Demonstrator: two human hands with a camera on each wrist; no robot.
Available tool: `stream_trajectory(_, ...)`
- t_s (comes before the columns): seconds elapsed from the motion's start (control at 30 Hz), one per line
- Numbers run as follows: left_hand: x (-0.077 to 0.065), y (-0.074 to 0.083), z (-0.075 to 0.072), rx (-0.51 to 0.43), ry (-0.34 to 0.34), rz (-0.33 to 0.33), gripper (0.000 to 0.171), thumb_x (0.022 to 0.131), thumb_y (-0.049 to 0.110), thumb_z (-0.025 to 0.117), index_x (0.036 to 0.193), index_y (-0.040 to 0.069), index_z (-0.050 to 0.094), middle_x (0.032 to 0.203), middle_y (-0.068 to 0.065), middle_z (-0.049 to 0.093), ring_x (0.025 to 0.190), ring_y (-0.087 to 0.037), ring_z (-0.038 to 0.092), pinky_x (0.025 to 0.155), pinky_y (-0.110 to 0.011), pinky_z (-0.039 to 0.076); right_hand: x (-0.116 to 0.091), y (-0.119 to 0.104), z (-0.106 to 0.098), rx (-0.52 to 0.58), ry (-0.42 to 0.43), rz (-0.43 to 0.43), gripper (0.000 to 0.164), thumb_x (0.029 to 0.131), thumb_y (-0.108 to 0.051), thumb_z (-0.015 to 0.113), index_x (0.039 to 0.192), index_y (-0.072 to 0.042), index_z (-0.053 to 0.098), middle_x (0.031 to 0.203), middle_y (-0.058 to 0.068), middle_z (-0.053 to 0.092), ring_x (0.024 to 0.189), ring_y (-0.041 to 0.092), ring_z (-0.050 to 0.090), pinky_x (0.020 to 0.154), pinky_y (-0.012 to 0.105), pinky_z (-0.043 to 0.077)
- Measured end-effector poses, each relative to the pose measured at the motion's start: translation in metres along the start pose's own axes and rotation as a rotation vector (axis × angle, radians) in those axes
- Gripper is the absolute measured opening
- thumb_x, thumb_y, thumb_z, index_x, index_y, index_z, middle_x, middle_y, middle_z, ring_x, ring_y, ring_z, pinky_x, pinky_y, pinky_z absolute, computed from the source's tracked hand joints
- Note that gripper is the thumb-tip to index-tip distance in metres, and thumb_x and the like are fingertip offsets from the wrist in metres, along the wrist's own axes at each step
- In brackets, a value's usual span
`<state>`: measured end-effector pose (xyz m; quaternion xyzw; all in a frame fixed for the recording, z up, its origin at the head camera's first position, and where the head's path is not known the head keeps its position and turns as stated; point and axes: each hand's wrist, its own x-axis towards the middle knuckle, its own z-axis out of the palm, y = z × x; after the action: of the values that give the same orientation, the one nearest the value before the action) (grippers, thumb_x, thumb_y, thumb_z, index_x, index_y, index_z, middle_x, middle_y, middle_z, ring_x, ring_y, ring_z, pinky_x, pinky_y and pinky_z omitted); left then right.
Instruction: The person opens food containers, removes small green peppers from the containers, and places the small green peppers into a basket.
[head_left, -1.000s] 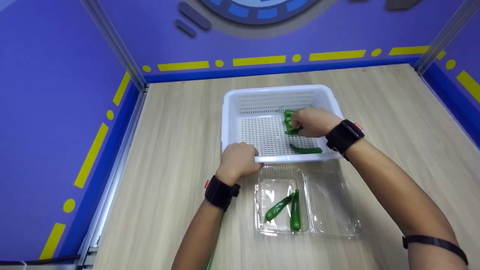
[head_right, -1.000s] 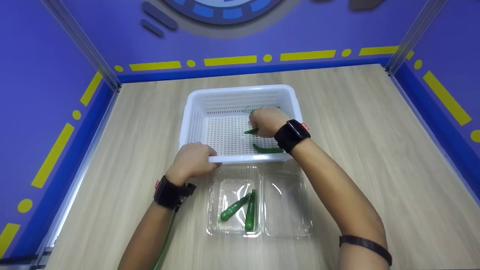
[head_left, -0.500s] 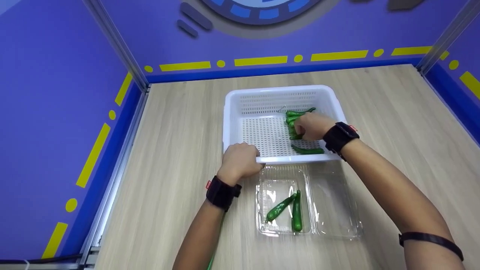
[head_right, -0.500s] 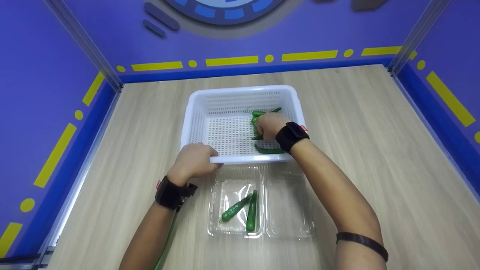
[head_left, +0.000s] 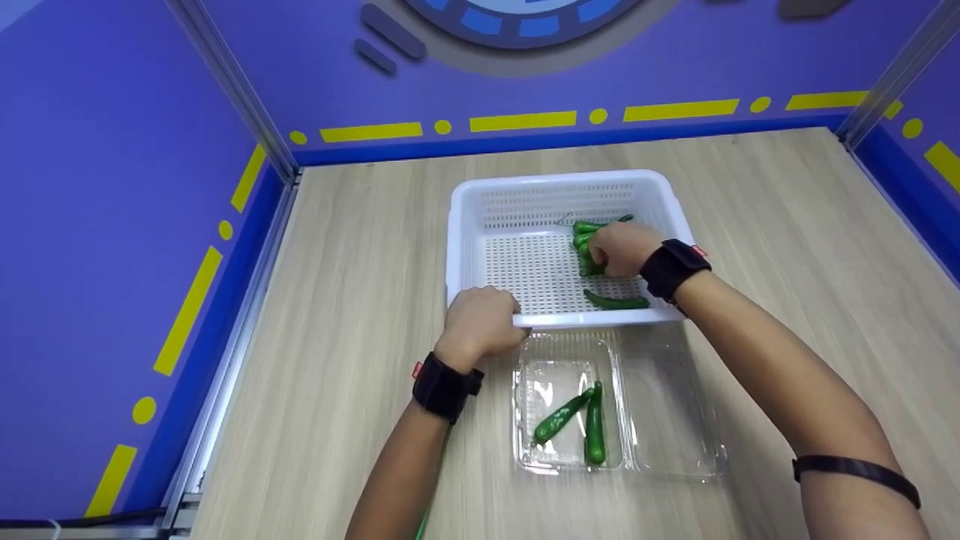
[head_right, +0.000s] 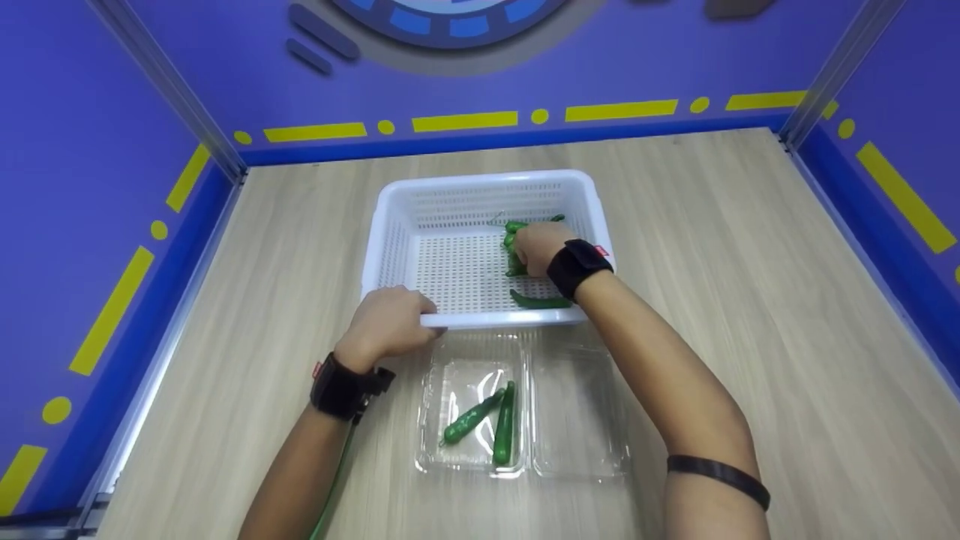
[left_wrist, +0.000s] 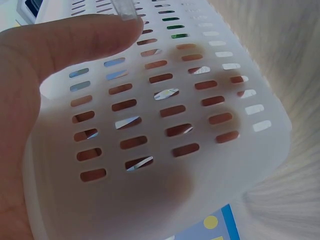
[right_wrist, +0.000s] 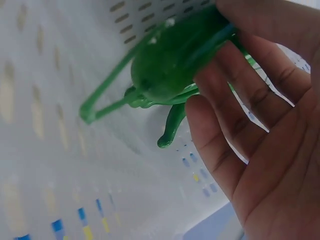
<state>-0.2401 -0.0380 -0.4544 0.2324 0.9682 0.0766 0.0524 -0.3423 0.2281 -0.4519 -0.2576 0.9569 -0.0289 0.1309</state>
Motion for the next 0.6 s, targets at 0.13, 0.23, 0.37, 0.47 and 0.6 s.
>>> stream_trajectory(0.13, 0.0004, 0.0, 0.0015, -0.003, -0.027, -0.011, 0.032, 0.085, 0.041, 0.067, 0.062, 0.02, 0.061, 0.062, 0.005, 0.057, 0.06, -0.018, 0.056, 0.054, -0.034, 0.042, 0.0019, -0.0008, 0.0001, -0.022, -0.011, 0.012, 0.03, 0.072, 0.009, 0.065, 0.068, -0.014, 0.047, 0.064, -0.002, 0.038, 0.059, 0.018, 0.039, 0.058, 0.031, 0.03)
stream_trajectory(0.23, 0.0005, 0.0001, 0.0012, -0.003, -0.033, -0.016, 0.031, 0.085, 0.041, 0.067, 0.064, 0.02, 0.062, 0.062, 0.005, 0.058, 0.06, -0.018, 0.056, 0.053, -0.034, 0.042, 0.0021, -0.0018, -0.0004, -0.026, -0.005, 0.017, 0.027, 0.073, 0.009, 0.064, 0.068, -0.014, 0.049, 0.064, -0.001, 0.042, 0.059, 0.018, 0.041, 0.059, 0.031, 0.032)
stream_trajectory(0.37, 0.0012, 0.0001, 0.001, 0.003, -0.024, -0.016, 0.031, 0.085, 0.041, 0.067, 0.064, 0.019, 0.063, 0.064, 0.004, 0.06, 0.06, -0.019, 0.057, 0.054, -0.035, 0.044, 0.0017, -0.002, -0.0013, -0.032, 0.005, 0.021, 0.023, 0.072, 0.008, 0.066, 0.069, -0.012, 0.054, 0.065, 0.0, 0.047, 0.06, 0.019, 0.045, 0.059, 0.032, 0.034)
stream_trajectory(0.47, 0.0014, 0.0001, 0.0013, 0.009, -0.017, -0.012, 0.032, 0.084, 0.041, 0.068, 0.062, 0.02, 0.061, 0.063, 0.005, 0.058, 0.061, -0.018, 0.056, 0.055, -0.036, 0.044, 0.0019, -0.001, -0.0014, -0.025, 0.001, 0.029, 0.022, 0.071, 0.007, 0.068, 0.07, -0.012, 0.057, 0.066, 0.0, 0.05, 0.061, 0.02, 0.047, 0.06, 0.031, 0.035)
stream_trajectory(0.6, 0.0003, 0.0001, 0.001, 0.007, -0.009, -0.003, 0.033, 0.083, 0.04, 0.069, 0.059, 0.021, 0.057, 0.059, 0.006, 0.051, 0.059, -0.017, 0.054, 0.053, -0.034, 0.042, 0.0033, 0.0014, -0.0005, -0.012, 0.003, 0.028, 0.023, 0.069, 0.008, 0.068, 0.07, -0.011, 0.055, 0.066, 0.0, 0.047, 0.061, 0.019, 0.044, 0.059, 0.031, 0.034)
